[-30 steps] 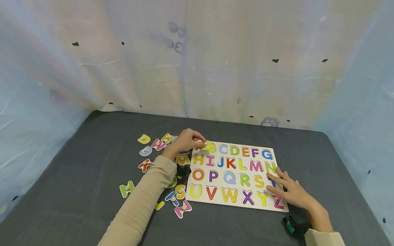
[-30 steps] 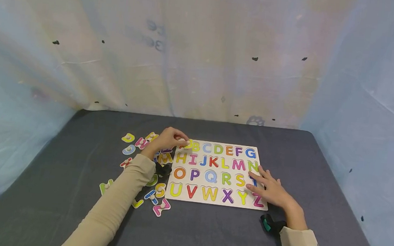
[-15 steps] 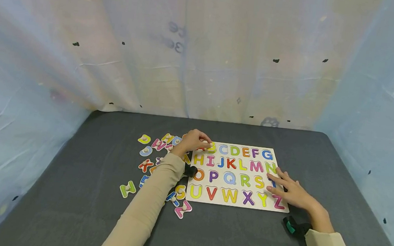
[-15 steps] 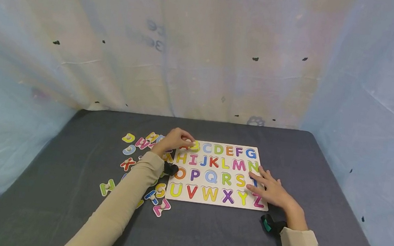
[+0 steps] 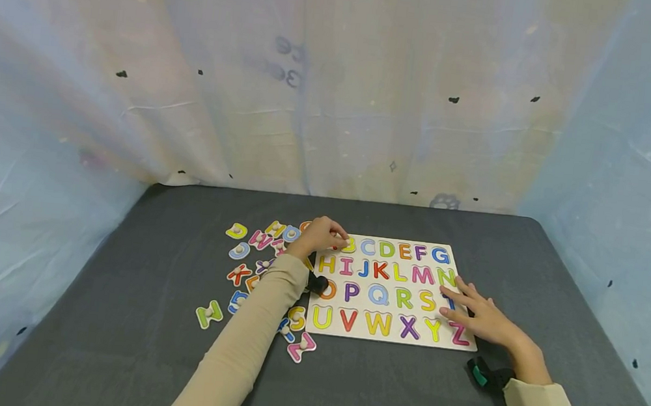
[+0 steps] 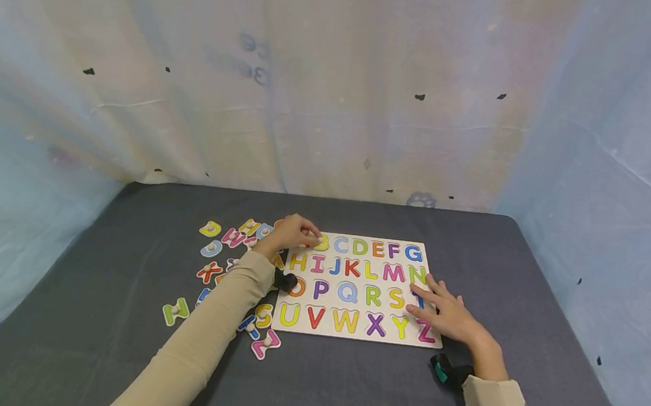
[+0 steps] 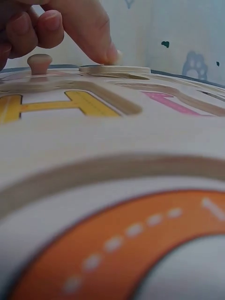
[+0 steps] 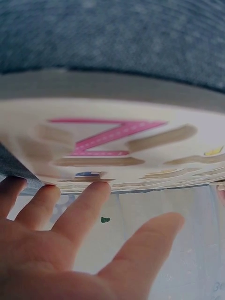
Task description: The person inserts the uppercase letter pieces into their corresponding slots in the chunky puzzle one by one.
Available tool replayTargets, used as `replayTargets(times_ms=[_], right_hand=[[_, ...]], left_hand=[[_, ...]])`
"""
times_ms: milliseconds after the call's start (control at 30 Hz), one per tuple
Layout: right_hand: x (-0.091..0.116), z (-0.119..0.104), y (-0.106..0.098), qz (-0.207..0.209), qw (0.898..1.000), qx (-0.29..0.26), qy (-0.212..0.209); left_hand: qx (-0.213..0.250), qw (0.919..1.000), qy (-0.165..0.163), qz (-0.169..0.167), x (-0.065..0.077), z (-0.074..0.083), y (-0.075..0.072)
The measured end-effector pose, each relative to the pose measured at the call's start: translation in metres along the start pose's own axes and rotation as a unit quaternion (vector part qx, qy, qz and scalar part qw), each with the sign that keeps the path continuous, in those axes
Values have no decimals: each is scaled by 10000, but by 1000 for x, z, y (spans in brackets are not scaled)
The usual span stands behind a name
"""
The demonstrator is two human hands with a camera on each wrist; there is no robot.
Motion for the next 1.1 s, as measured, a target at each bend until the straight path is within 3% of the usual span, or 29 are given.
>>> replayTargets(times_ms=[533, 833, 1100], right_hand=[[1, -4, 1, 14, 10000, -29, -88], [2, -3, -1, 32, 9999, -57, -100], [2, -2, -1, 29, 9999, 0, -133]], left_hand=[[-4, 9999, -146, 85, 4, -1, -3], [284, 9990, 274, 188, 10, 12, -16], [370, 9977, 506, 245, 28, 19, -33]])
Point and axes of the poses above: each hand's wrist, its own x-axis away from the middle knuckle, its own y-axis out of the palm, z = x × y, the point moved 10 cm from there along -x, towards the middle knuckle, and after that the axes turned 7 degrees about x, right-handed, at the moved point
